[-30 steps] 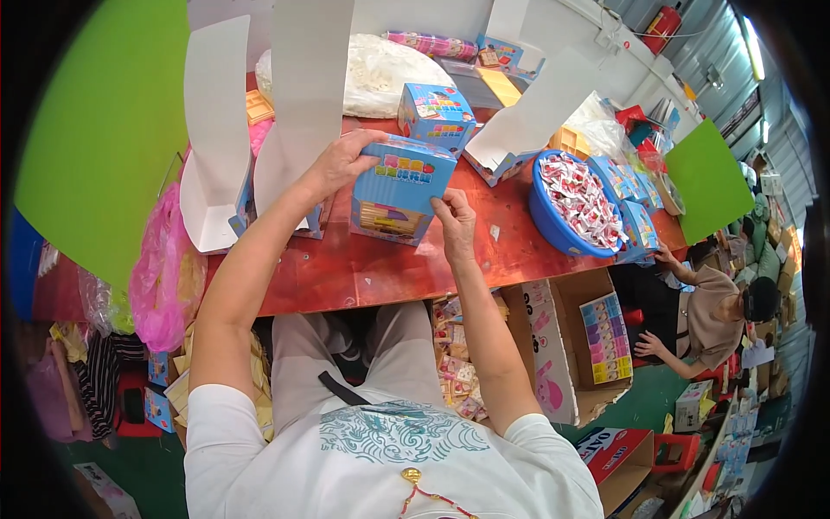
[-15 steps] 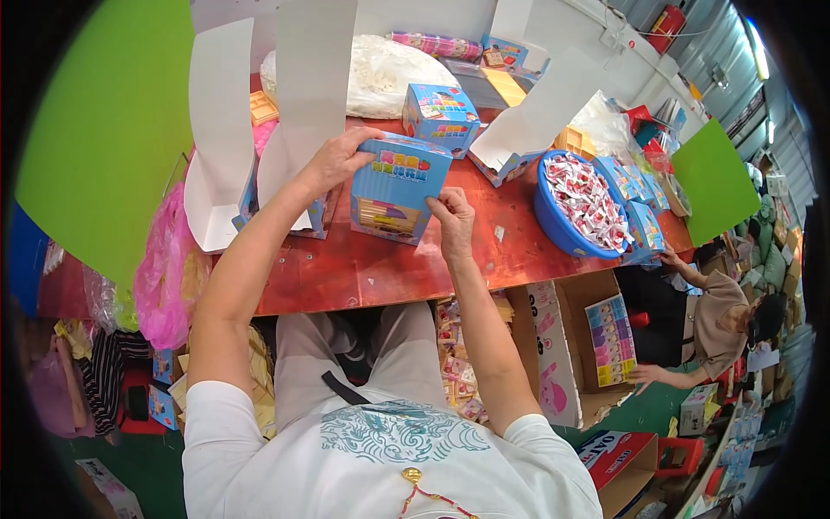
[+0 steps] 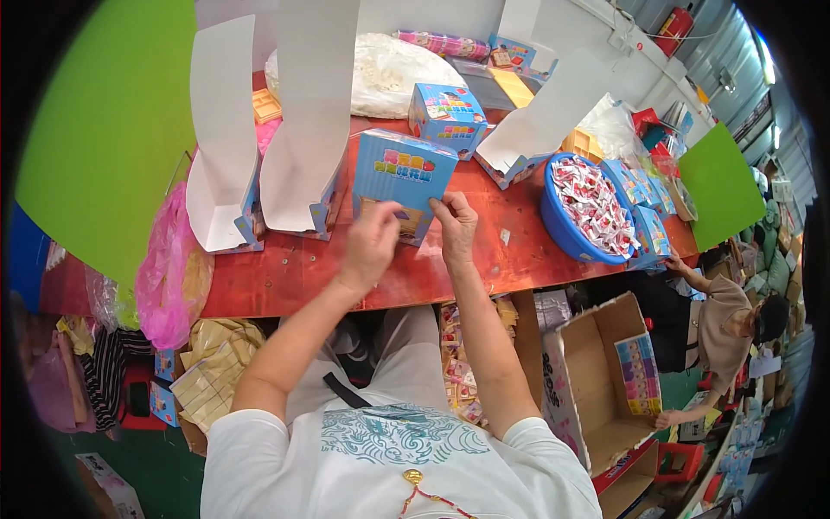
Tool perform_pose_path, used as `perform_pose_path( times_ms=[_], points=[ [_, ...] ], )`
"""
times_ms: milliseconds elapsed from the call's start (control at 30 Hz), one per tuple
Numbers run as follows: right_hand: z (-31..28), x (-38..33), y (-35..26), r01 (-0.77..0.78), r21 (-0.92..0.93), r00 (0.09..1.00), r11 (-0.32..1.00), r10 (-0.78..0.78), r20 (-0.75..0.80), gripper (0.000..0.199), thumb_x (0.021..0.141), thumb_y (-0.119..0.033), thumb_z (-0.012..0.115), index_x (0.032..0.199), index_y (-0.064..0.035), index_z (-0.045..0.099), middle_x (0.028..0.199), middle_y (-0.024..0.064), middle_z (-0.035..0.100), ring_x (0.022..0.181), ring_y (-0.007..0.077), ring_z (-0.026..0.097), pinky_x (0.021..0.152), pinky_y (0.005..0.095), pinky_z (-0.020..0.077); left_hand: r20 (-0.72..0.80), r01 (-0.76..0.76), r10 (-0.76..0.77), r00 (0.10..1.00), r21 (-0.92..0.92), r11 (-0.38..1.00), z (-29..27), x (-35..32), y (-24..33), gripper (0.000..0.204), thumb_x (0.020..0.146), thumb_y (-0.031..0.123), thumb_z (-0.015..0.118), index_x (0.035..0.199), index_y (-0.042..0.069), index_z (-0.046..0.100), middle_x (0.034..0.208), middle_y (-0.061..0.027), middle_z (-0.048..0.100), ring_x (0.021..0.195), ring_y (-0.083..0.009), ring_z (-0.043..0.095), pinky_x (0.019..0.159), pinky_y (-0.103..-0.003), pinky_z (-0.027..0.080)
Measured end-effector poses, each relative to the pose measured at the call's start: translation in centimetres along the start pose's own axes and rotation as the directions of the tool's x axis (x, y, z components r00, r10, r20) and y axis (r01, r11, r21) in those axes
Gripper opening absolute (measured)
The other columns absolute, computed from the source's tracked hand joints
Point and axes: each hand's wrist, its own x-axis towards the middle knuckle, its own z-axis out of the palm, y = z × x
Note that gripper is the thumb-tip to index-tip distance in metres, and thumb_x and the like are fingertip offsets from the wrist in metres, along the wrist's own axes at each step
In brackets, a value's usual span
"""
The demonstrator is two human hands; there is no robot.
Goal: Pack small individual snack packets into cardboard display boxes at a workstation.
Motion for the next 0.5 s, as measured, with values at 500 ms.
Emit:
perform_pose_path(
  times_ms=[500],
  points=[
    [0.7,-0.3,-0.7,-0.006,-0.045,0.999,0.999,0.008,0.036,0.006,0.077,0.002,0.067,0.08,-0.0013,0.063,0.084,-0.0015,0.051,0.079,0.0073,0.047,0.071,0.0229,0.0387,0.106,0.224,-0.206,0.973,-0.208,0.952,4.3,-1.5,-2.7,0.029,0.083,0.001,0.052,0.112,0.003,0.055,0.087,-0.0108,0.065,0.078,-0.0191,0.064,0.069,-0.031,0.05]
  ],
)
